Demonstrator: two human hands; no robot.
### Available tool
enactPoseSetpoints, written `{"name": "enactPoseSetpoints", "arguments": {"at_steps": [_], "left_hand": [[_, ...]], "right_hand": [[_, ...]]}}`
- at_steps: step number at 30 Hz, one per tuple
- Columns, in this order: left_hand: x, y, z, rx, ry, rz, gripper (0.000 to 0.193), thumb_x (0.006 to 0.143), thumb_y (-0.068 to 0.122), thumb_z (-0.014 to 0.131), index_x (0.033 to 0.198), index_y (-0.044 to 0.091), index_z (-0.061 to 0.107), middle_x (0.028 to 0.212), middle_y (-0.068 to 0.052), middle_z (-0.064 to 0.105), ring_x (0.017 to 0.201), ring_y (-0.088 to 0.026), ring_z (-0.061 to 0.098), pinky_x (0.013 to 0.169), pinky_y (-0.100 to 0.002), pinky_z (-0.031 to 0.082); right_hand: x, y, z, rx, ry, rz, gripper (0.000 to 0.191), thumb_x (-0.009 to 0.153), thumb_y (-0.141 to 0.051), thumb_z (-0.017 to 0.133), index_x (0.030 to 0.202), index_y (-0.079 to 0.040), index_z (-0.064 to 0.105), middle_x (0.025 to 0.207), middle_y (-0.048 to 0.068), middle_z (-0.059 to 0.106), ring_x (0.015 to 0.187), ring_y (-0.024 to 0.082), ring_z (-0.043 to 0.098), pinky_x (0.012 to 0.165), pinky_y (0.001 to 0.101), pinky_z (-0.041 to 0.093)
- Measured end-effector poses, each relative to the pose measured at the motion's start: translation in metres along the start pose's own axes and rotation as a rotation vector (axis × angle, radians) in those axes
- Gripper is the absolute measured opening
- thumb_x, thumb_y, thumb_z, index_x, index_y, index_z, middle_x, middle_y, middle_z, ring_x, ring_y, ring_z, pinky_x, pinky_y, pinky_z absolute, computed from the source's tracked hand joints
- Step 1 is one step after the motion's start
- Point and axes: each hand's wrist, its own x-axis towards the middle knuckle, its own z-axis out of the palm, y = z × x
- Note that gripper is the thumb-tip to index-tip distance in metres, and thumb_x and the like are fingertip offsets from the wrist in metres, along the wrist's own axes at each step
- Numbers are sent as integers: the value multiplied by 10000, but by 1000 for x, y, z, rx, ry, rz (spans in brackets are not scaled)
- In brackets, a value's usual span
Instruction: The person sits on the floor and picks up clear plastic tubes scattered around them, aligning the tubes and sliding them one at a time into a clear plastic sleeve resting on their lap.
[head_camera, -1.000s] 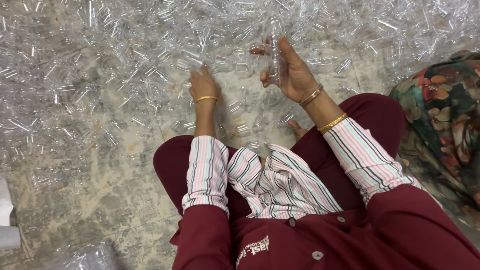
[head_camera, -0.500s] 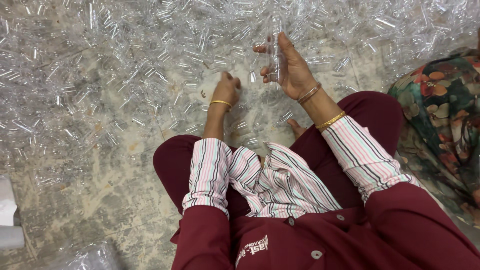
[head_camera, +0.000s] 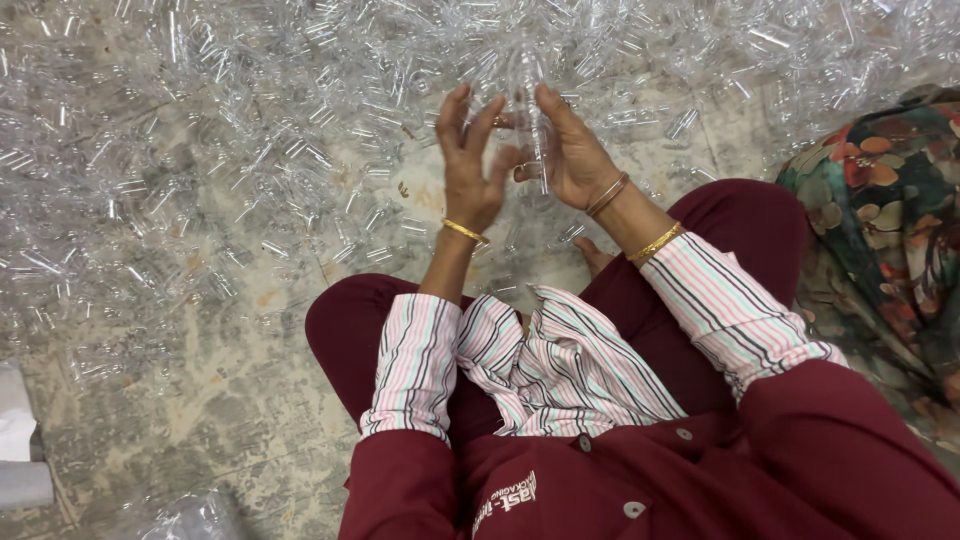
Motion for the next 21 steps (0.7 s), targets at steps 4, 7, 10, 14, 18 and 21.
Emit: {"name": "enactPoseSetpoints", "arguments": {"at_steps": [4, 7, 10, 14, 18, 21], "left_hand": [[16, -15, -18, -225, 296, -129, 259, 1055, 1, 634, 1288, 67, 729, 1441, -90, 497, 1366, -258, 581, 1172, -398, 528], [24, -16, -38, -459, 311, -154, 267, 1011, -99, 634, 1211, 44, 738, 1343, -86, 547, 1235, -214, 656, 1018, -352, 612], [22, -4, -48, -423, 77, -80, 273, 1003, -107, 619, 1198, 40, 739, 1331, -79, 566, 1192, -170, 658, 967, -324, 655], [21, 6, -36, -523, 0, -116, 256, 1047, 26, 601, 1293, 62, 664, 1357, -70, 606, 1144, -152, 655, 879, -306, 656], [29, -10, 4, -756, 273, -328, 324, 1101, 183, 546, 1413, 121, 603, 1257, -80, 657, 931, -169, 683, 732, -294, 618], [29, -19, 73, -256, -40, -246, 312, 1038, 160, 606, 1349, 149, 625, 1245, -37, 721, 1005, -185, 728, 819, -325, 601]], "right_hand": [[-3, -15, 6, -139, -49, -142, 641, 978, -587, 634, 1389, -119, 483, 1235, 141, 689, 757, 193, 725, 603, 330, 604], [-6, -30, 10, -165, 18, -258, 655, 997, -586, 636, 1392, -90, 475, 1243, 151, 701, 763, 200, 731, 608, 330, 605], [-13, -42, 12, -264, -43, -224, 640, 1003, -562, 645, 1409, -109, 446, 1253, 168, 706, 764, 206, 734, 608, 331, 602], [-20, -48, 16, -434, -162, -134, 659, 981, -556, 667, 1412, -91, 485, 1218, 183, 713, 701, 198, 711, 555, 311, 572], [-27, -65, 3, -152, -199, -330, 629, 1041, -538, 666, 1424, -64, 508, 1303, 157, 665, 826, 240, 732, 649, 365, 598], [-35, -87, -22, -18, -144, -444, 716, 1026, -581, 617, 1446, -3, 569, 1344, 179, 695, 838, 231, 741, 682, 358, 610]]}}
